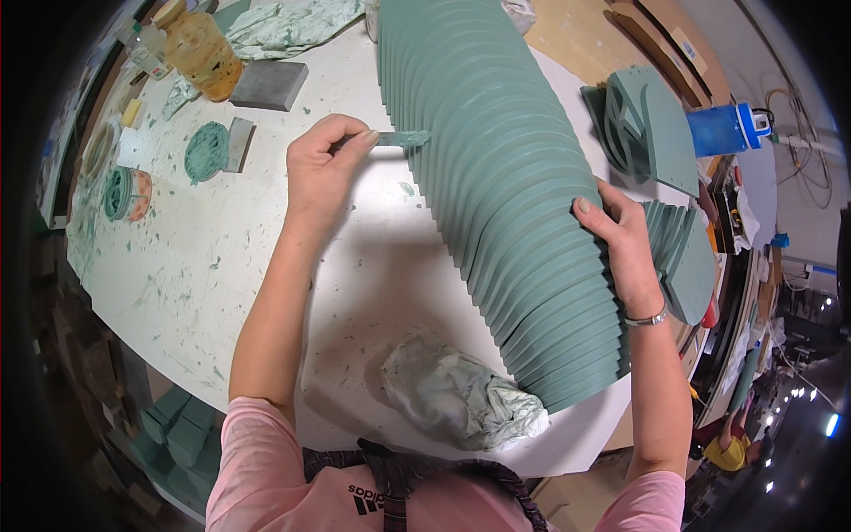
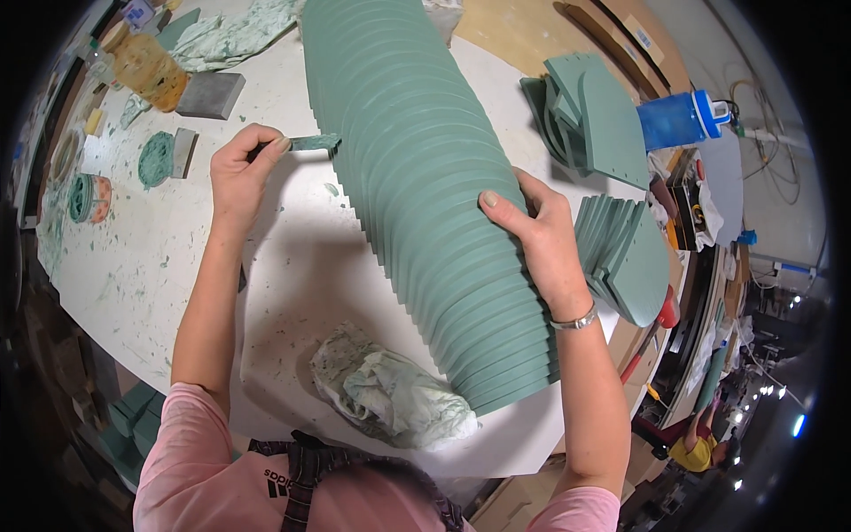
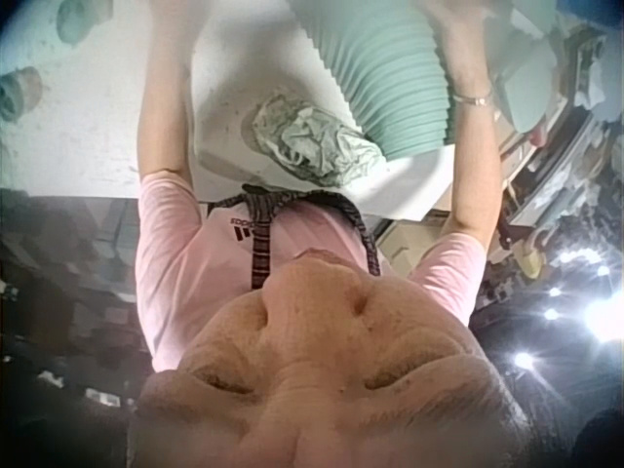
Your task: The person removes excess material from the edges of a stack of green foam sheets and wipes the surfaces with a cloth.
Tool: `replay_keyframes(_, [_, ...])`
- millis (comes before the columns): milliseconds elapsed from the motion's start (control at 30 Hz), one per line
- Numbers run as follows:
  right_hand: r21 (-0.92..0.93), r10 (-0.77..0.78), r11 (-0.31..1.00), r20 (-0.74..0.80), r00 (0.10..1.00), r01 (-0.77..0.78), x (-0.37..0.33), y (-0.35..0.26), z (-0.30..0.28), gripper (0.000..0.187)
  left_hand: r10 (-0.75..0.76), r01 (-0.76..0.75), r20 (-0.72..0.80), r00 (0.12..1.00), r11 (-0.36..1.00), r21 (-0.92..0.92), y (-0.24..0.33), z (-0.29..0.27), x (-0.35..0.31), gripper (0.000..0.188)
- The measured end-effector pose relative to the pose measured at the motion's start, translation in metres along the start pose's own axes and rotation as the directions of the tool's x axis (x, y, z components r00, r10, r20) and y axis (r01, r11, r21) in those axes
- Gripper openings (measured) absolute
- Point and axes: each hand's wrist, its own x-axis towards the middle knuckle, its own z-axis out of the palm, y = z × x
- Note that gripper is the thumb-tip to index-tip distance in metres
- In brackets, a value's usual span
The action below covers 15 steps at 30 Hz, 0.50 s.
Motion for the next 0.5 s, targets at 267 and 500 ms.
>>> replay_keyframes(267, [0.009, 0.013, 1.0, -0.01, 1.0, -0.013, -0.001, -0.001, 0.002, 0.06, 0.026, -0.025, 0.049, 0.998, 0.999, -0.031, 0.006, 0.005, -0.004, 0.007])
replay_keyframes(500, [-0.002, -0.001, 1.0, -0.004, 1.0, 0.001, 0.0, 0.0, 0.001, 0.061, -0.028, 0.028, -0.005, 1.0, 0.999, -0.02, 0.012, 0.004, -0.005, 0.008])
